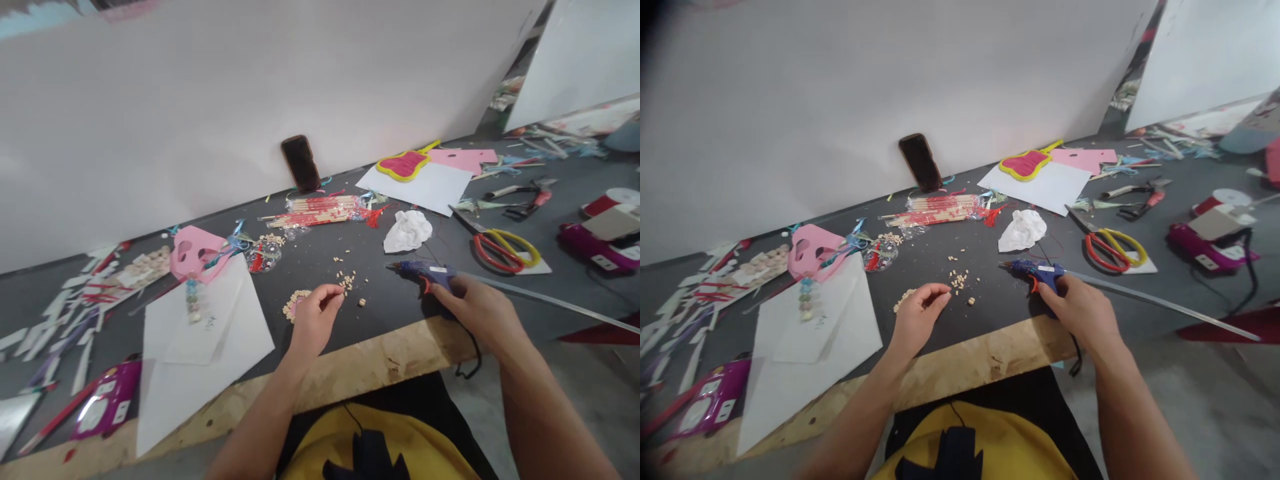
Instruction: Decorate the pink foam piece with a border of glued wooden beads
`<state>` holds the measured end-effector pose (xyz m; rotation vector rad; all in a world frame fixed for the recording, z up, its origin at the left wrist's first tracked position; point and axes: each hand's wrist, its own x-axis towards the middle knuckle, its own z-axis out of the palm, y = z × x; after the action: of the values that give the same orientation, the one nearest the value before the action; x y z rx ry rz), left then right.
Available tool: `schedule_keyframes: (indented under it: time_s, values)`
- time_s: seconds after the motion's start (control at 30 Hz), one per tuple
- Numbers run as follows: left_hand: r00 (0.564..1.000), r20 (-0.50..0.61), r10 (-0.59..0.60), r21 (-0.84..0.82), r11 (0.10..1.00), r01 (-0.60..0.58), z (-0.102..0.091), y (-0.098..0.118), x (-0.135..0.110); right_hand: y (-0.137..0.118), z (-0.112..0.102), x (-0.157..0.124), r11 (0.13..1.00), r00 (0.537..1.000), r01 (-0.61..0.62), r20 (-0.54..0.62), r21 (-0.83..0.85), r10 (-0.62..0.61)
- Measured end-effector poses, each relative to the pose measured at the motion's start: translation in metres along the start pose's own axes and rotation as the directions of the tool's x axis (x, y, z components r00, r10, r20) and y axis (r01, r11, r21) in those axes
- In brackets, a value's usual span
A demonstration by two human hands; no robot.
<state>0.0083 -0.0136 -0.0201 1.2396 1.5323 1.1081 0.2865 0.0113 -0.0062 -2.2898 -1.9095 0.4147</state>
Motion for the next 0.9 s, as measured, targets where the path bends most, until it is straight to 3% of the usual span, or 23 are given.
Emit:
schedule_keyframes:
  time_s: [0.1,0.13,0.2,0.27,0.33,0.43,0.57,0.7,0.9]
  values:
    - [0.999,0.001,-0.045,-0.045,0.998,0.045,-0.002,0.000,-0.001,0.005,-0.003,-0.004,0.932,0.998,-0.037,-0.033,0.362,0.053]
    - [0.999,-0.003,-0.052,-0.054,0.997,0.052,-0.002,0.000,-0.001,0.006,-0.002,-0.008,0.837,0.997,-0.049,-0.030,0.546,0.078]
    - [0.997,-0.007,-0.073,-0.093,0.993,0.072,-0.002,0.002,-0.003,0.004,0.000,-0.017,0.514,0.995,-0.089,0.054,0.853,0.082]
    - [0.994,-0.002,-0.107,-0.176,0.979,0.105,-0.001,0.005,-0.005,-0.001,0.003,-0.026,0.229,0.984,-0.174,0.177,0.958,0.008]
    - [0.990,0.017,-0.142,-0.270,0.952,0.141,0.001,0.008,-0.007,-0.009,0.007,-0.035,0.148,0.960,-0.255,0.268,0.956,-0.077]
    - [0.986,0.049,-0.162,-0.361,0.917,0.169,0.004,0.012,-0.009,-0.021,0.013,-0.047,0.188,0.944,-0.254,0.285,0.949,-0.166]
    - [0.982,0.060,-0.182,-0.420,0.887,0.190,0.007,0.013,-0.010,-0.032,0.020,-0.061,0.305,0.949,-0.117,0.197,0.945,-0.246]
    - [0.974,0.097,-0.207,-0.473,0.851,0.228,0.009,0.014,-0.011,-0.032,0.024,-0.069,0.437,0.947,-0.015,0.153,0.899,-0.282]
    - [0.967,0.136,-0.215,-0.503,0.826,0.254,0.011,0.017,-0.016,-0.028,0.023,-0.070,0.521,0.940,0.142,0.050,0.842,-0.337]
